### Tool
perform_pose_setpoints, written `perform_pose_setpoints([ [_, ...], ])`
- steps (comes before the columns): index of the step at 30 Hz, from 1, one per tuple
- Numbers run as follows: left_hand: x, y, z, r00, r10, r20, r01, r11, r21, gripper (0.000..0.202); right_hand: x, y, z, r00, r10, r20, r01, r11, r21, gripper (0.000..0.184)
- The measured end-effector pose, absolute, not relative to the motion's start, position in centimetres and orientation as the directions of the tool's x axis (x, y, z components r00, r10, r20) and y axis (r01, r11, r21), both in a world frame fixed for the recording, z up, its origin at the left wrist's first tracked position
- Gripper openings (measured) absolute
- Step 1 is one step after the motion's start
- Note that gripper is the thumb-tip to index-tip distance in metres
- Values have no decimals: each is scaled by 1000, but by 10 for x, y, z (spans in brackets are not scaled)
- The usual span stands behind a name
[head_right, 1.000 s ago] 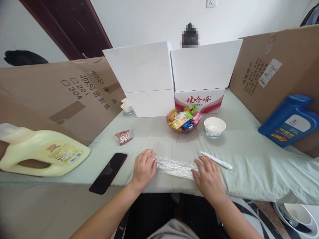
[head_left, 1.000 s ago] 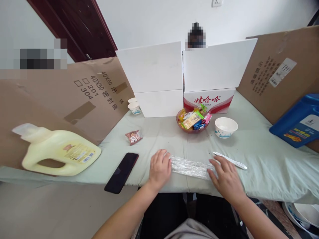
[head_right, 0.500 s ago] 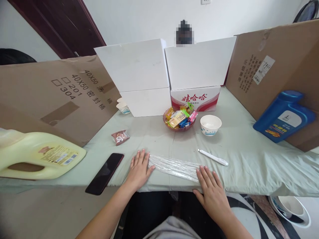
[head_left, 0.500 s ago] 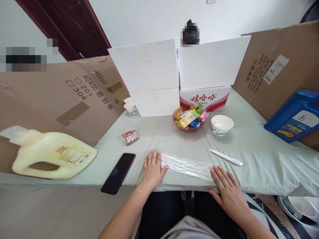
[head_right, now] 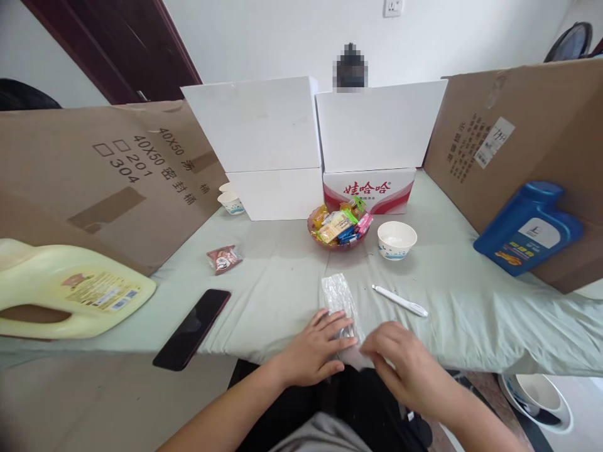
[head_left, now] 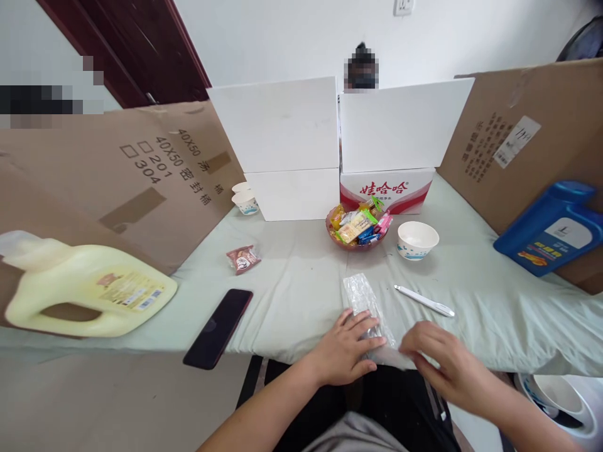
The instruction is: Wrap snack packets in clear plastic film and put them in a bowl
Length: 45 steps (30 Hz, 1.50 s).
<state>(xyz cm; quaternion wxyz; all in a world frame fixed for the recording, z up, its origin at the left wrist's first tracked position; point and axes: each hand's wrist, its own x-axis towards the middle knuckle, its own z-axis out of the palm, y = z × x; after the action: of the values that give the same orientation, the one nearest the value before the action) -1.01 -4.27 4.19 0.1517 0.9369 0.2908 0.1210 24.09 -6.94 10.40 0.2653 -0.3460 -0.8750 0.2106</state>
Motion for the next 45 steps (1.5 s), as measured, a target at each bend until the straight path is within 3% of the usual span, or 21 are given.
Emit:
perform_pose_setpoints([
  [3, -13, -43, 40, 775, 609, 170, 505, -758, 413, 42, 218, -17, 111, -583, 785, 210, 549, 571, -611, 22],
  [6, -14, -41, 34, 714, 676, 184, 511, -683, 522, 50, 190, 43, 98, -494, 863, 102, 668, 452, -591, 25],
  [13, -16, -38, 31, 598, 784, 169, 547, -553, 629, 58, 149, 84, 45, -402, 908, 118, 783, 407, -470, 21],
  [17, -13, -41, 31, 541, 801, 257, 460, -537, 707, 40, 148, 74, 31, -379, 905, 195, 809, 426, -405, 18],
  [20, -13, -40, 33, 272, 885, 378, 432, -464, 773, 18, 147, 73, 30, -379, 900, 215, 826, 434, -359, 18],
  [23, -12, -30, 42, 156, 856, 492, 470, -503, 726, 16, 143, 73, 31, -361, 903, 235, 854, 421, -305, 21],
  [28, -7, 3, 56, 544, 688, 480, 453, -722, 523, 18, 145, 76, 31, -273, 923, 272, 909, 340, -242, 20],
  [31, -6, 21, 49, 617, 663, 424, 489, -745, 454, 13, 154, 81, 28, -172, 938, 299, 936, 250, -246, 21],
  [35, -11, 28, 37, 574, 712, 404, 548, -700, 458, 5, 164, 87, 25, -106, 948, 301, 946, 189, -265, 20],
  [40, -14, 18, 40, 470, 693, 547, 526, -718, 457, 16, 165, 90, 24, -91, 954, 287, 944, 174, -280, 19],
  [45, -10, 16, 37, 370, 804, 465, 714, -566, 412, 32, 164, 89, 25, -90, 956, 279, 947, 169, -274, 18],
])
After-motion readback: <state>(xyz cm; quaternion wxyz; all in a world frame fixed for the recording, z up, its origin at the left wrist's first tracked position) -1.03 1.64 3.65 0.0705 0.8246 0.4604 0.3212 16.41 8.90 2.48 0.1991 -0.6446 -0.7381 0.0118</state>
